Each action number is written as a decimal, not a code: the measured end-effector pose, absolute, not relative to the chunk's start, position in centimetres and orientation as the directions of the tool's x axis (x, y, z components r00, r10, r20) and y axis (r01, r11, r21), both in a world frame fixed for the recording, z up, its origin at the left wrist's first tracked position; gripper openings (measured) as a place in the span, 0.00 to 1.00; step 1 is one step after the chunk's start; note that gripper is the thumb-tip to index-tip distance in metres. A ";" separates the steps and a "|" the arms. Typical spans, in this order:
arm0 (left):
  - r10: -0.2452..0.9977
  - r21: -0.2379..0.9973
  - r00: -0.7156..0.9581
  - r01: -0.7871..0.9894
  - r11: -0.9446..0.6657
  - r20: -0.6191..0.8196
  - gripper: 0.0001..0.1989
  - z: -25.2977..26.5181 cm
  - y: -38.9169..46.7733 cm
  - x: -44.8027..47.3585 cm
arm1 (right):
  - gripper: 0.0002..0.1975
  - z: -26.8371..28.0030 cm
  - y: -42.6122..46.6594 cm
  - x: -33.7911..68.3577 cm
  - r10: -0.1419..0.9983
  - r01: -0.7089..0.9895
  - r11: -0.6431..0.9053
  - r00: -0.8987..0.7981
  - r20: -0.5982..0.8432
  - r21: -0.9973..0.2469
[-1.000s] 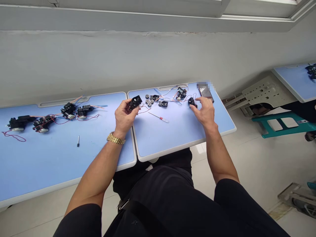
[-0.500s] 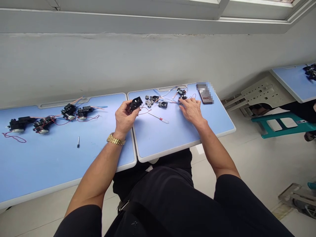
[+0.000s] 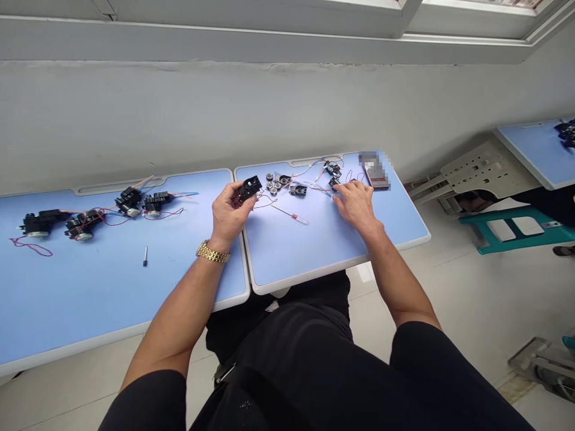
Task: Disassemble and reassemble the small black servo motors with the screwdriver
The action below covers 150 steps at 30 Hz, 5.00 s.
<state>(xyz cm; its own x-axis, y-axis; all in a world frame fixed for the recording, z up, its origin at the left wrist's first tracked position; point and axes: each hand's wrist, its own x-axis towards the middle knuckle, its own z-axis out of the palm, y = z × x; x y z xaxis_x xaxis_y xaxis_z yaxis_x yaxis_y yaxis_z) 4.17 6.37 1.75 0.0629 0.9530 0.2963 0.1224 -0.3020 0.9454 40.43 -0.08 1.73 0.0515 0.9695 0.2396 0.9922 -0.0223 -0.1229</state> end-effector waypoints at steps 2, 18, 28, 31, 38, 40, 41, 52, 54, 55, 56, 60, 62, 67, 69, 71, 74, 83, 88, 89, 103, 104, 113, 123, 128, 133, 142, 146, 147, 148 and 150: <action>0.952 0.944 0.065 0.128 -0.304 0.298 0.19 1.7 6.4 4.1 | 0.17 1.8 -0.2 40.6 0.968 0.990 -0.026 0.059 0.245 -0.135; 0.949 0.936 0.073 0.154 -0.315 0.307 0.18 1.8 6.6 3.9 | 0.17 3.2 -1.4 40.5 0.929 0.956 0.009 0.099 0.355 -0.292; 0.945 0.919 -0.028 0.242 -0.311 0.327 0.17 1.2 9.0 0.8 | 0.17 3.7 -0.5 35.4 0.929 0.866 0.200 -0.018 0.370 -0.459; 0.933 0.922 -0.122 0.238 -0.304 0.339 0.18 0.6 9.8 0.1 | 0.16 3.6 0.6 34.4 0.928 0.841 0.227 -0.034 0.372 -0.490; 0.960 0.943 -0.087 0.231 -0.239 0.265 0.19 -0.2 9.5 0.8 | 0.17 3.4 5.6 32.1 0.939 0.872 0.268 -0.141 0.313 -0.410; 0.971 0.951 -0.046 0.219 -0.219 0.235 0.20 -0.2 9.4 1.1 | 0.17 3.3 7.3 31.3 0.944 0.890 0.277 -0.183 0.274 -0.361; 0.974 0.954 -0.031 0.211 -0.211 0.223 0.20 -0.2 9.4 1.2 | 0.17 3.3 8.0 30.9 0.947 0.899 0.280 -0.201 0.252 -0.337; 0.969 0.934 0.065 0.260 -0.246 0.237 0.22 1.0 8.9 0.6 | 0.14 1.7 8.3 30.5 0.921 0.850 0.300 -0.139 0.365 -0.433; 0.966 0.931 0.091 0.260 -0.256 0.240 0.21 1.2 8.7 0.7 | 0.13 1.2 8.2 30.8 0.921 0.847 0.301 -0.139 0.364 -0.438; 0.964 0.930 0.103 0.258 -0.262 0.243 0.20 1.2 8.6 0.8 | 0.13 1.1 8.2 31.0 0.922 0.847 0.298 -0.137 0.362 -0.441; 0.962 0.929 0.120 0.254 -0.268 0.245 0.20 1.2 8.6 0.9 | 0.13 0.9 8.3 31.1 0.923 0.846 0.295 -0.132 0.361 -0.444; 0.948 0.926 0.161 0.221 -0.307 0.275 0.19 1.4 8.3 1.1 | 0.13 0.6 8.4 31.4 0.921 0.838 0.299 -0.128 0.368 -0.457; 0.942 0.921 0.174 0.219 -0.322 0.288 0.19 1.4 8.1 1.2 | 0.13 0.5 8.3 31.5 0.917 0.832 0.308 -0.131 0.376 -0.461; 0.931 0.911 0.197 0.222 -0.346 0.306 0.19 1.2 8.0 1.2 | 0.14 0.5 8.2 31.5 0.917 0.827 0.308 -0.127 0.378 -0.470; 0.926 0.905 0.204 0.228 -0.359 0.316 0.19 1.1 8.0 1.3 | 0.15 0.5 8.2 31.3 0.923 0.832 0.297 -0.124 0.365 -0.468; 0.921 0.895 0.214 0.243 -0.374 0.327 0.19 1.2 7.9 1.3 | 0.18 0.4 8.3 31.1 0.927 0.841 0.287 -0.123 0.353 -0.459; 0.911 0.878 0.231 0.268 -0.396 0.341 0.18 1.3 7.8 1.4 | 0.20 0.4 8.3 30.6 0.937 0.861 0.270 -0.132 0.323 -0.432; 0.915 0.888 0.200 0.241 -0.392 0.350 0.18 1.8 7.4 1.6 | 0.18 0.4 8.1 29.6 0.965 0.896 0.217 -0.136 0.226 -0.388; 0.909 0.880 0.224 0.253 -0.402 0.351 0.16 2.0 7.2 1.7 | 0.19 0.4 8.2 29.6 0.974 0.918 0.165 -0.095 0.204 -0.361; 0.911 0.880 0.228 0.259 -0.398 0.344 0.15 2.1 7.1 1.7 | 0.19 0.4 8.2 29.6 0.977 0.921 0.152 -0.085 0.194 -0.359; 0.945 0.914 0.114 0.241 -0.327 0.308 0.20 0.9 8.3 1.1 | 0.09 -0.3 8.5 30.0 0.967 0.892 0.155 -0.049 0.250 -0.425; 0.944 0.914 0.111 0.237 -0.330 0.312 0.20 0.8 8.3 1.0 | 0.10 -0.4 8.5 30.0 0.966 0.890 0.162 -0.055 0.254 -0.425; 0.923 0.908 0.023 0.168 -0.383 0.385 0.27 0.2 9.2 0.1 | 0.15 -0.2 8.7 30.4 0.971 0.868 0.160 -0.054 0.231 -0.471; 0.910 0.905 -0.041 0.129 -0.405 0.413 0.33 -0.2 9.7 -0.6 | 0.17 -0.2 8.7 30.8 0.961 0.830 0.192 -0.051 0.272 -0.524; 0.913 0.906 -0.020 0.136 -0.402 0.408 0.31 -0.1 9.5 -0.2 | 0.13 -0.1 8.9 31.0 0.958 0.791 0.180 -0.005 0.288 -0.584; 0.918 0.913 -0.019 0.114 -0.391 0.395 0.31 0.2 9.3 0.2 | 0.09 0.7 8.9 31.3 0.951 0.717 0.141 0.094 0.295 -0.682; 0.920 0.910 0.023 0.136 -0.391 0.392 0.27 0.3 9.0 0.5 | 0.13 1.7 9.5 32.1 0.932 0.193 0.207 0.258 0.254 -0.959; 0.928 0.913 0.031 0.170 -0.371 0.372 0.28 0.1 8.8 0.6 | 0.22 1.9 9.7 32.5 0.967 -0.051 0.144 0.220 0.129 -0.988; 0.932 0.916 0.039 0.169 -0.363 0.362 0.28 0.1 8.7 0.7 | 0.24 2.1 9.7 32.5 0.975 -0.082 0.119 0.196 0.101 -0.990; 0.936 0.922 0.054 0.159 -0.353 0.349 0.28 0.2 8.6 0.7 | 0.26 2.3 9.6 32.4 0.982 -0.110 0.099 0.171 0.079 -0.989; 0.943 0.937 0.107 0.120 -0.327 0.315 0.27 0.3 8.3 0.9 | 0.28 2.8 9.3 32.2 0.990 -0.158 0.075 0.127 0.055 -0.985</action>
